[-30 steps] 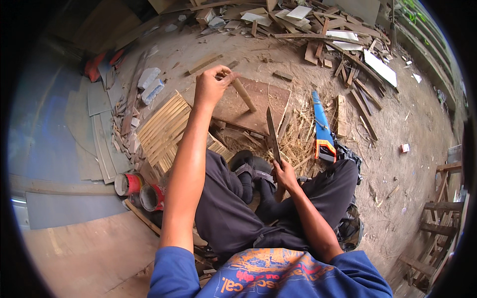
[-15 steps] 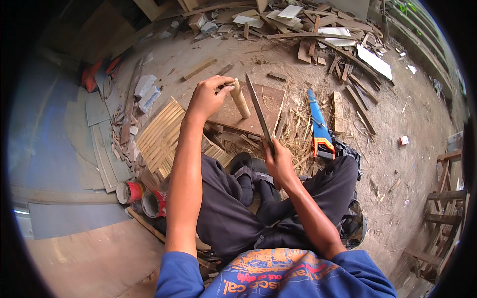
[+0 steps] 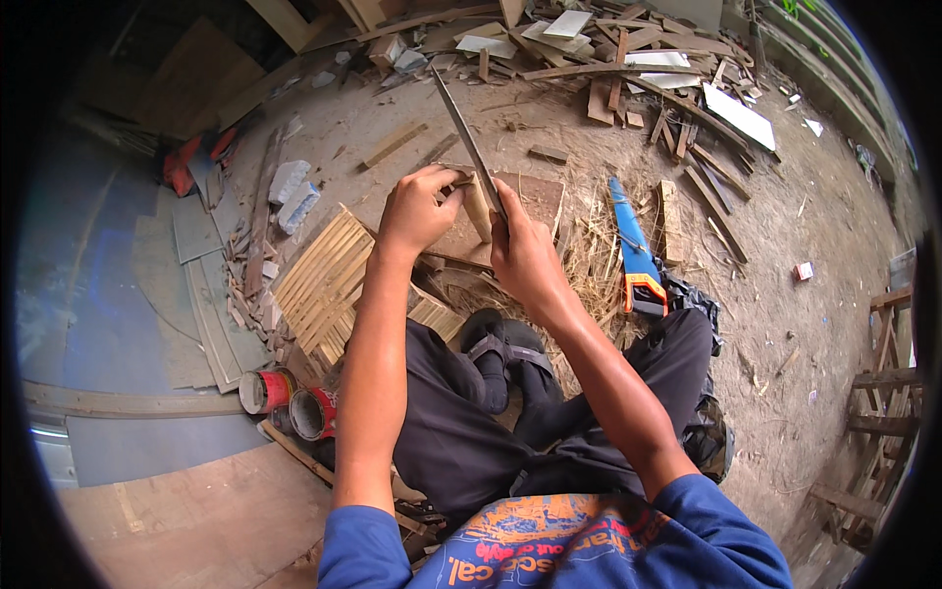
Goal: The person sits on the floor and assembles a small wooden structure using a hammer and nails. They then use a knife to shape and smooth wooden pieces, placing them into the structure.
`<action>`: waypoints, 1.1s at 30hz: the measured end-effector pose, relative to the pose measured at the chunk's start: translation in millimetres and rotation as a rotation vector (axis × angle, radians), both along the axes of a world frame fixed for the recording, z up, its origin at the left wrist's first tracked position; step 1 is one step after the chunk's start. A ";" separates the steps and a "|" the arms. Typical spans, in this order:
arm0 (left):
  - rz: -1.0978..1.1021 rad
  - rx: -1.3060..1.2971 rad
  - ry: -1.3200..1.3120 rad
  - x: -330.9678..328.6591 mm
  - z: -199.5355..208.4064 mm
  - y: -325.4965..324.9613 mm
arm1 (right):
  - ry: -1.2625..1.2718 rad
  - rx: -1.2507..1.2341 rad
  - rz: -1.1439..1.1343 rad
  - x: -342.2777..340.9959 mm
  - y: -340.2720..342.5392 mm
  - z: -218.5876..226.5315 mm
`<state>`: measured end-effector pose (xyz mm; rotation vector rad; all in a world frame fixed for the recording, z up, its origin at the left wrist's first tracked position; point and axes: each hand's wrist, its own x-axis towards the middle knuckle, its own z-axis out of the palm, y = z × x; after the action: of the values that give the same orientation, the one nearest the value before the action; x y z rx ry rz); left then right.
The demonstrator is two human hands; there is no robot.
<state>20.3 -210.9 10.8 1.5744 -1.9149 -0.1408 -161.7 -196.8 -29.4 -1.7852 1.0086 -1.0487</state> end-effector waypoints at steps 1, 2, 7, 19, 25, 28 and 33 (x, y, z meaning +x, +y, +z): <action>0.000 0.003 -0.015 0.6 -1.2 -0.8 | 0.010 0.001 0.000 1.0 -1.4 -0.2; 0.000 -0.002 -0.015 1.4 -2.3 -1.2 | 0.014 -0.001 -0.008 2.4 -2.5 -0.5; 0.008 0.013 -0.012 -4.2 3.3 0.0 | -0.004 -0.003 -0.007 3.1 -5.3 2.4; 0.017 0.021 -0.033 -4.1 2.4 0.1 | 0.006 -0.032 0.002 6.7 -7.7 5.8; -0.023 -0.014 -0.011 -0.8 -0.8 -1.4 | 0.028 -0.026 -0.007 8.3 -8.4 3.2; -0.045 -0.026 -0.023 0.8 -0.6 -0.6 | 0.043 -0.043 -0.009 8.5 -8.5 3.6; -0.043 -0.082 -0.070 -3.5 -3.4 -0.2 | 0.023 -0.065 -0.023 6.0 -8.0 1.5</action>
<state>16.8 -211.1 7.4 1.5031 -1.9833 -0.0249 -155.7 -204.9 -27.9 -1.8460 1.0219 -1.0882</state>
